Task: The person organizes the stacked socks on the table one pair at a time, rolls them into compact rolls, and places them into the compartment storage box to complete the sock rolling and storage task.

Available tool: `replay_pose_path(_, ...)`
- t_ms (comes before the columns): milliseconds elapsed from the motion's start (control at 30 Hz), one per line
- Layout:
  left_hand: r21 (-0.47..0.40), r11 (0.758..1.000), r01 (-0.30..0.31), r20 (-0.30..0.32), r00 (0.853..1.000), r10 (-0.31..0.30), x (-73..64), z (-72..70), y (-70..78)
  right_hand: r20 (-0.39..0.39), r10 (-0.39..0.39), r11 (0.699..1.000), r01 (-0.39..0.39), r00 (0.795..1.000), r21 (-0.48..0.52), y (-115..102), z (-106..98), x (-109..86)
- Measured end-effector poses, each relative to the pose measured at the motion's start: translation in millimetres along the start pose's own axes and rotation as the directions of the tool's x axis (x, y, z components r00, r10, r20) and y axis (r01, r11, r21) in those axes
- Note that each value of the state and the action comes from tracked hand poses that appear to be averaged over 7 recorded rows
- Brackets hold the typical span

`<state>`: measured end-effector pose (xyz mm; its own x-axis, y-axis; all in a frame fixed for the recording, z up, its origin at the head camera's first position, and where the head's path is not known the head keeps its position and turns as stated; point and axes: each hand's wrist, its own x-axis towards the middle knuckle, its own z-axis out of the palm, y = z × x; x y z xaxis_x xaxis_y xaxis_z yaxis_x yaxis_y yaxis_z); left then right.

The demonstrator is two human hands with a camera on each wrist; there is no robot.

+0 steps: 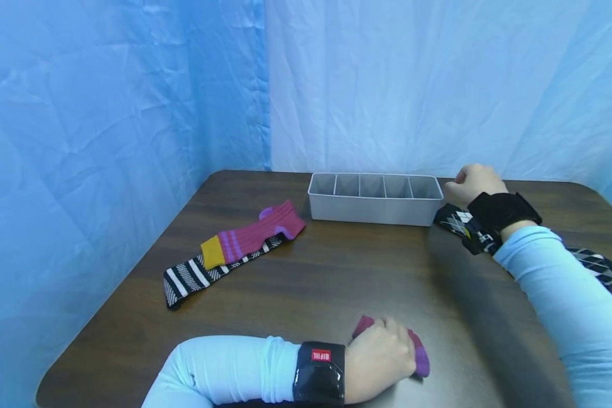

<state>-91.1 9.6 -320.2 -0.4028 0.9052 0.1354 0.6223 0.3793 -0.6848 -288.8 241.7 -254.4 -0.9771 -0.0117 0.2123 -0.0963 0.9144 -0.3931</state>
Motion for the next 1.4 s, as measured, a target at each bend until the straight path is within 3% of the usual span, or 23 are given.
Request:
replay_pose_path(200,0.021,1.000,0.012,-0.008,1.000,-0.012,2.4,-0.1,2.9,-0.011,0.077,0.997,-0.076,0.997,0.033,6.3,17.1,4.2)
replay_pose_path(433,0.018,1.000,0.013,0.062,0.998,-0.014,9.8,4.1,-0.5,-0.039,0.132,0.989,-0.129,0.990,0.073,1.3,27.4,12.4)
replay_pose_path(500,-0.043,0.999,0.005,0.101,0.995,-0.001,13.4,8.1,-5.7,-0.052,0.150,0.987,-0.146,0.987,0.071,2.2,29.0,13.1)
replay_pose_path(567,-0.166,0.986,0.004,0.156,0.987,0.023,17.1,13.2,-16.7,-0.054,0.163,0.984,-0.159,0.985,0.075,3.2,30.5,12.6)
replay_pose_path(633,-0.319,0.946,0.048,0.224,0.974,0.026,21.3,18.6,-35.5,-0.051,0.173,0.982,-0.169,0.984,0.078,3.6,31.5,11.5)
replay_pose_path(700,-0.456,0.877,0.152,0.295,0.955,-0.013,25.4,24.1,-64.0,-0.040,0.177,0.982,-0.173,0.983,0.078,3.3,31.5,10.1)
replay_pose_path(767,-0.540,0.794,0.278,0.321,0.941,-0.112,29.3,31.7,-99.9,-0.041,0.179,0.982,-0.176,0.983,0.071,2.3,30.8,8.8)
replay_pose_path(800,-0.566,0.748,0.346,0.333,0.926,-0.176,31.0,36.8,-119.4,-0.045,0.179,0.982,-0.176,0.983,0.069,1.7,30.8,8.3)
replay_pose_path(833,-0.589,0.697,0.409,0.340,0.908,-0.245,32.0,41.5,-138.9,-0.047,0.180,0.982,-0.176,0.983,0.067,1.0,31.0,7.9)
replay_pose_path(900,-0.633,0.578,0.514,0.358,0.857,-0.370,32.6,50.2,-175.6,-0.054,0.180,0.982,-0.176,0.982,0.069,-0.6,32.2,6.7)
replay_pose_path(967,-0.657,0.456,0.601,0.391,0.788,-0.476,33.4,58.8,-205.9,-0.060,0.179,0.982,-0.175,0.982,0.071,-2.6,33.5,5.9)
replay_pose_path(1033,-0.667,0.328,0.669,0.416,0.699,-0.581,34.3,64.3,-227.5,-0.069,0.175,0.983,-0.170,0.982,0.073,-6.0,34.1,5.4)
replay_pose_path(1100,-0.669,0.206,0.714,0.432,0.599,-0.675,37.0,70.9,-242.4,-0.083,0.166,0.984,-0.160,0.983,0.074,-9.9,33.7,5.6)
replay_pose_path(1167,-0.661,0.112,0.742,0.431,0.497,-0.753,41.6,77.9,-250.9,-0.096,0.160,0.986,-0.153,0.982,0.072,-13.4,33.3,5.5)
replay_pose_path(1200,-0.652,0.082,0.754,0.427,0.454,-0.782,44.3,81.6,-253.1,-0.100,0.160,0.985,-0.153,0.982,0.074,-14.8,33.4,5.1)
replay_pose_path(1267,-0.614,0.066,0.786,0.417,0.394,-0.819,50.2,90.2,-253.7,-0.096,0.164,0.985,-0.157,0.982,0.074,-16.3,34.4,3.5)
replay_pose_path(1333,-0.557,0.095,0.825,0.404,0.369,-0.837,55.7,99.2,-250.8,-0.088,0.175,0.983,-0.169,0.981,0.075,-17.0,35.9,0.8)
replay_pose_path(1400,-0.499,0.130,0.857,0.394,0.358,-0.847,60.1,107.6,-246.6,-0.082,0.183,0.981,-0.177,0.980,0.075,-17.4,37.3,-1.9)
